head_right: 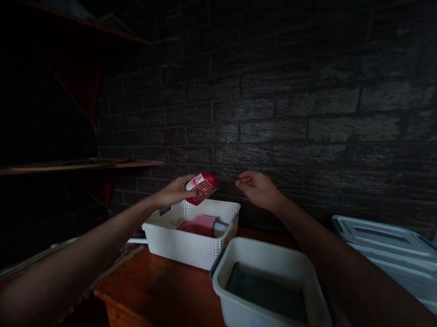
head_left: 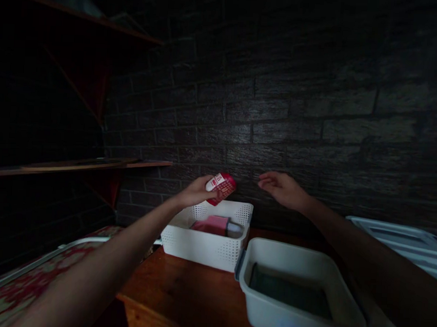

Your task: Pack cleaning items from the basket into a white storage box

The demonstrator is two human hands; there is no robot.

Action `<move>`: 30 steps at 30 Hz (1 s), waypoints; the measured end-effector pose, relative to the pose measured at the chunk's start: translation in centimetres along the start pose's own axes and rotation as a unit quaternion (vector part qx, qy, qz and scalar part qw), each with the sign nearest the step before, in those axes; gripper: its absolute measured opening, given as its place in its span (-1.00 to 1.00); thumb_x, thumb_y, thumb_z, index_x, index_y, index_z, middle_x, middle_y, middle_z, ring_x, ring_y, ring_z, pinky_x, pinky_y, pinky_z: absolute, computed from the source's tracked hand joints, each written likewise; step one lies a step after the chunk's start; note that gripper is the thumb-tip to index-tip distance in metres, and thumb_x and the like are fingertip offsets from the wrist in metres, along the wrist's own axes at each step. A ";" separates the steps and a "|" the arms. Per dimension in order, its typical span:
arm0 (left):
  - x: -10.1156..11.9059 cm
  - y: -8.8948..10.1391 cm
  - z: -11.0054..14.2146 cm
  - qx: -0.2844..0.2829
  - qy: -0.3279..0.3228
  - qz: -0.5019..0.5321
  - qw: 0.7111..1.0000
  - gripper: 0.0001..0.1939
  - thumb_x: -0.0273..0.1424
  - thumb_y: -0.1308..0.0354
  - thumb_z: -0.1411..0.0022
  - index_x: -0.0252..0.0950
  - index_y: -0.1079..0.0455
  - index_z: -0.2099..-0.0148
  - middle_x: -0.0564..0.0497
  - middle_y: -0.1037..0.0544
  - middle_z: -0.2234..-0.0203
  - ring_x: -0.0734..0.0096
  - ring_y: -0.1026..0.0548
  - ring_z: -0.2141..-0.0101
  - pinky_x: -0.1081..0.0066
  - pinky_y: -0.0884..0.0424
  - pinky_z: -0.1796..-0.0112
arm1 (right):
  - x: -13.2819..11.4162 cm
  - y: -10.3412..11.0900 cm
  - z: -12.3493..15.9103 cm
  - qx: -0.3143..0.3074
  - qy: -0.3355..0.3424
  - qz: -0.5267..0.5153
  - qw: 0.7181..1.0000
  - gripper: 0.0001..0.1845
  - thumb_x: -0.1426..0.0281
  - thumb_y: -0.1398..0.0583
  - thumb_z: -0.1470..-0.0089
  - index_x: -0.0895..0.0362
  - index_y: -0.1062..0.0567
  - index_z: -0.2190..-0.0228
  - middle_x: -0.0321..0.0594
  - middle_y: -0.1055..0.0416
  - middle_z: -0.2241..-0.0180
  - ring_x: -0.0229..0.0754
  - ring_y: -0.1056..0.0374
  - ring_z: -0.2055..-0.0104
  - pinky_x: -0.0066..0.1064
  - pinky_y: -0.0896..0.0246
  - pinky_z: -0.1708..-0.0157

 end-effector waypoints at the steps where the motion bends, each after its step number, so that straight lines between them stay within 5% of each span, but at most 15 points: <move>1: 2.1 -1.2 0.4 0.003 -0.018 0.043 0.999 -0.44 -0.11 -0.08 -0.31 -0.35 -0.29 -0.22 -0.16 -0.55 -0.06 0.13 -0.55 0.01 0.28 -0.48 0.07 | -0.5 1.9 1.5 0.022 -0.002 -0.015 1.000 -0.60 0.23 -0.14 -0.29 0.18 -0.44 -0.06 -0.04 -0.51 0.02 -0.12 -0.47 0.02 -0.28 -0.40 0.01; 3: 6.0 -4.1 1.2 0.014 -0.044 0.137 0.989 -0.45 -0.12 0.03 -0.37 -0.37 -0.25 -0.25 -0.19 -0.54 -0.07 0.17 -0.56 0.01 0.28 -0.49 0.07 | -0.7 4.6 4.7 0.061 -0.038 -0.127 0.989 -0.49 0.12 -0.16 -0.26 0.14 -0.38 -0.13 -0.02 -0.47 -0.01 -0.06 -0.47 0.02 -0.24 -0.47 0.10; 6: 10.2 -9.4 1.7 -0.008 -0.002 0.517 0.856 -0.55 -0.20 -0.20 -0.25 -0.41 -0.40 -0.07 -0.27 -0.58 0.01 0.09 -0.58 0.05 0.21 -0.49 0.04 | -1.0 4.9 8.6 0.041 -0.079 -0.266 0.960 -0.27 0.01 -0.19 -0.22 0.04 -0.20 -0.28 -0.03 -0.41 -0.11 -0.02 -0.47 0.02 -0.18 -0.50 0.16; 8: 13.2 -11.8 1.6 -0.020 -0.008 0.609 0.793 -0.58 -0.26 -0.25 -0.25 -0.36 -0.41 -0.09 -0.24 -0.56 -0.03 0.09 -0.55 0.00 0.17 -0.45 -0.02 | -1.9 4.2 9.8 0.007 -0.050 -0.299 0.953 -0.27 0.02 -0.18 -0.24 -0.04 -0.15 -0.32 -0.09 -0.39 -0.15 -0.02 -0.46 0.00 -0.16 -0.50 0.15; 10: 15.4 -12.9 1.4 -0.007 -0.021 0.638 0.770 -0.53 -0.28 -0.28 -0.25 -0.29 -0.39 -0.17 -0.19 -0.54 -0.08 0.09 -0.50 -0.07 0.14 -0.35 -0.13 | -2.9 4.4 10.2 0.012 0.017 -0.292 0.956 -0.32 0.09 -0.21 -0.24 -0.09 -0.19 -0.31 -0.17 -0.38 -0.19 -0.04 -0.42 -0.09 -0.15 -0.40 -0.04; 13: 17.3 -13.5 1.1 -0.002 -0.040 0.648 0.761 -0.53 -0.26 -0.23 -0.31 -0.19 -0.35 -0.23 -0.12 -0.49 -0.16 0.12 -0.40 -0.19 0.13 -0.18 -0.25 | -2.4 6.1 10.4 0.082 0.063 -0.265 0.959 -0.39 0.16 -0.24 -0.24 -0.09 -0.29 -0.27 -0.23 -0.36 -0.22 -0.06 -0.30 -0.22 -0.16 -0.16 -0.27; 16: 18.4 -13.7 0.9 -0.041 -0.084 0.646 0.757 -0.60 -0.29 -0.13 -0.38 -0.18 -0.33 -0.23 -0.09 -0.43 -0.21 0.13 -0.32 -0.25 0.13 -0.14 -0.27 | -0.1 7.3 10.5 0.133 0.022 -0.294 0.946 -0.46 0.13 -0.22 -0.26 -0.10 -0.36 -0.23 -0.22 -0.32 -0.26 -0.01 -0.26 -0.27 -0.12 -0.17 -0.26; 21: 17.2 -13.5 0.1 0.001 -0.076 0.566 0.821 -0.63 -0.27 -0.16 -0.37 -0.20 -0.29 -0.17 -0.11 -0.45 -0.18 0.16 -0.37 -0.19 0.14 -0.18 -0.25 | 3.0 6.3 11.0 0.122 -0.066 -0.369 0.919 -0.41 0.05 -0.23 -0.22 -0.17 -0.35 -0.23 -0.24 -0.28 -0.29 0.07 -0.26 -0.27 -0.01 -0.22 -0.21; 25: 17.4 -13.3 0.1 0.013 -0.089 0.550 0.830 -0.49 -0.26 -0.28 -0.28 -0.19 -0.21 -0.19 -0.15 -0.49 -0.10 0.14 -0.48 -0.07 0.18 -0.38 -0.09 | 3.7 5.2 11.0 0.112 -0.088 -0.365 0.920 -0.38 0.03 -0.24 -0.19 -0.15 -0.36 -0.24 -0.30 -0.26 -0.30 0.04 -0.14 -0.35 -0.01 0.01 -0.35; 30: 17.3 -13.1 0.8 0.020 -0.092 0.535 0.840 -0.22 -0.29 -0.36 -0.19 -0.10 -0.04 -0.33 -0.14 -0.46 -0.14 0.10 -0.51 -0.04 0.16 -0.44 -0.04 | 2.8 4.6 11.5 0.101 -0.081 -0.330 0.935 -0.42 0.06 -0.28 -0.16 -0.20 -0.40 -0.20 -0.36 -0.26 -0.30 0.03 -0.10 -0.37 -0.09 -0.08 -0.32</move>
Point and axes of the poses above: each hand's wrist, its own z-axis away from the middle knuckle, its own y-axis out of the back of the hand, x = y × z, the point moved 10 cm from there along -z, towards the middle knuckle
